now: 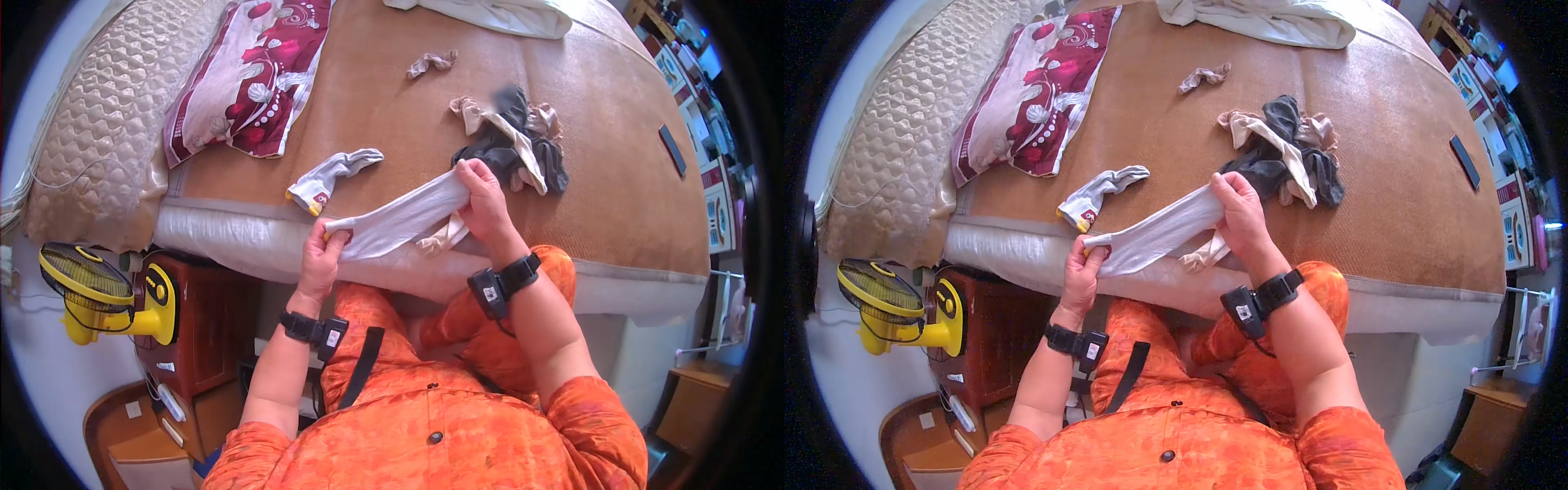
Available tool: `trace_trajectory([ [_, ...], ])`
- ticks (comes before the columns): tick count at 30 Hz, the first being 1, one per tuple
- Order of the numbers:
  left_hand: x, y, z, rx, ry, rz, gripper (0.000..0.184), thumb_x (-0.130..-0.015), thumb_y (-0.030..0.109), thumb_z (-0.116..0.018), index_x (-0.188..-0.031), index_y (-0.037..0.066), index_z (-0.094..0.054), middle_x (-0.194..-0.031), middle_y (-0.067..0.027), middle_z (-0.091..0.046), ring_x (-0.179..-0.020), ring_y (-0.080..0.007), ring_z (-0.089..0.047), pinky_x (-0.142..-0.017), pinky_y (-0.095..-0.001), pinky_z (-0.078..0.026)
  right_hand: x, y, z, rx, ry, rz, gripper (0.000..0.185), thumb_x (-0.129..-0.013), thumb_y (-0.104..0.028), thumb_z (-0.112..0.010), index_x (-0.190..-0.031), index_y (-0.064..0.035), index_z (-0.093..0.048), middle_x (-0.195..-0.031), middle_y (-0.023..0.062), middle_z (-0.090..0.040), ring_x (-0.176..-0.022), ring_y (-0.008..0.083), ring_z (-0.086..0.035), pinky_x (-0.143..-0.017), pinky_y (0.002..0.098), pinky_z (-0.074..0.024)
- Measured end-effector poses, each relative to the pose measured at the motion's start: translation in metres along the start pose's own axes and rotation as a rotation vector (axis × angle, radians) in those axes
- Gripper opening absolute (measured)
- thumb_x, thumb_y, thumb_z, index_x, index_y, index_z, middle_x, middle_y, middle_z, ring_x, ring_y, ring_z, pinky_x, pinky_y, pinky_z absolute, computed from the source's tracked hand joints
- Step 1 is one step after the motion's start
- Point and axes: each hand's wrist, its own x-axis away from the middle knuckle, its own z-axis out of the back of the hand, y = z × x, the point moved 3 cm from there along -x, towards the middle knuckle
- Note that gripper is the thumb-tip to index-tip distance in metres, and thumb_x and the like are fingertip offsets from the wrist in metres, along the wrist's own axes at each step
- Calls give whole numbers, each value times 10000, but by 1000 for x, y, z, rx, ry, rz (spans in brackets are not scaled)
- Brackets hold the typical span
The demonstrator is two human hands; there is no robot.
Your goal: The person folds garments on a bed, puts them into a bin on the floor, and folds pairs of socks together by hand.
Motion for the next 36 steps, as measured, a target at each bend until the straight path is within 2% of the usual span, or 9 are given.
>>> trace_trajectory([
  [6, -5, 16, -13, 363, 204, 133, 111, -896, 135, -435, -979, 101, -500, -828, -2, -558, -689, -86, -538, -550, -225, -458, 1, -15, 1, 18, 98, 147, 105, -842, -184, -556, -768, -114, -530, -662, -38, -514, -593, 54, -481, -532, 207, -410],
  [13, -19, 5, -26, 149, 158, 41, 154, -889, 255, -454, -947, 119, -498, -818, -5, -568, -629, -93, -556, -398, -209, -433, 0, -17, 4, 233, 134, 299, 105, -846, -173, -553, -770, -101, -546, -676, -58, -505, -603, 21, -434, -534, 182, -368],
  [16, -26, 15, -10, 108, 311, 51, 145, -892, 249, -449, -937, 120, -497, -833, -8, -567, -635, -90, -556, -388, -203, -428, 2, -24, 5, 216, 83, 328, 97, -846, -156, -552, -765, -102, -543, -674, -72, -488, -612, 12, -405, -546, 159, -330],
  [22, -31, 21, -10, 230, 205, 45, 167, -902, 234, -427, -997, 111, -487, -867, -21, -562, -668, -104, -563, -422, -215, -447, 1, -22, 1, 99, 32, 400, 47, -835, -120, -559, -807, -89, -536, -707, -62, -495, -619, 18, -417, -556, 166, -350],
  [24, -33, 20, -16, 153, 204, 42, 170, -906, 234, -416, -1003, 111, -483, -872, -17, -561, -671, -103, -560, -424, -215, -447, 2, -20, 1, 307, 26, 380, 33, -831, -99, -555, -836, -77, -531, -737, -48, -502, -631, 21, -427, -569, 159, -363],
  [28, -33, 19, -19, 187, 170, 12, 170, -907, 239, -414, -998, 112, -484, -870, -14, -560, -663, -97, -554, -426, -218, -447, 3, -20, -1, 150, -77, 203, 192, -813, -39, -537, -995, -54, -480, -844, 22, -555, -763, 81, -524, -704, 227, -454],
  [29, -33, 18, -18, 193, 203, 14, 183, -904, 253, -420, -1003, 112, -483, -866, -11, -560, -658, -91, -549, -430, -220, -445, 3, -22, -1, 14, -144, 166, 331, -797, -23, -540, -1107, -48, -427, -971, 86, -546, -845, 123, -539, -761, 271, -464],
  [32, -34, 6, -11, 108, 268, 72, 198, -895, 252, -442, -1025, 107, -476, -856, -13, -558, -655, -85, -542, -442, -225, -442, 1, -21, -3, -37, -97, 161, 419, -786, -22, -551, -1171, -41, -388, -1080, 119, -497, -889, 128, -523, -767, 280, -462],
  [36, -32, -32, 10, -250, 256, 233, 240, -855, 168, -504, -1072, 80, -451, -840, -16, -556, -651, -85, -529, -452, -218, -430, -4, -6, 10, 550, 117, 283, 417, -769, -27, -548, -1162, -17, -407, -1107, 131, -481, -938, 169, -507, -796, 281, -438],
])
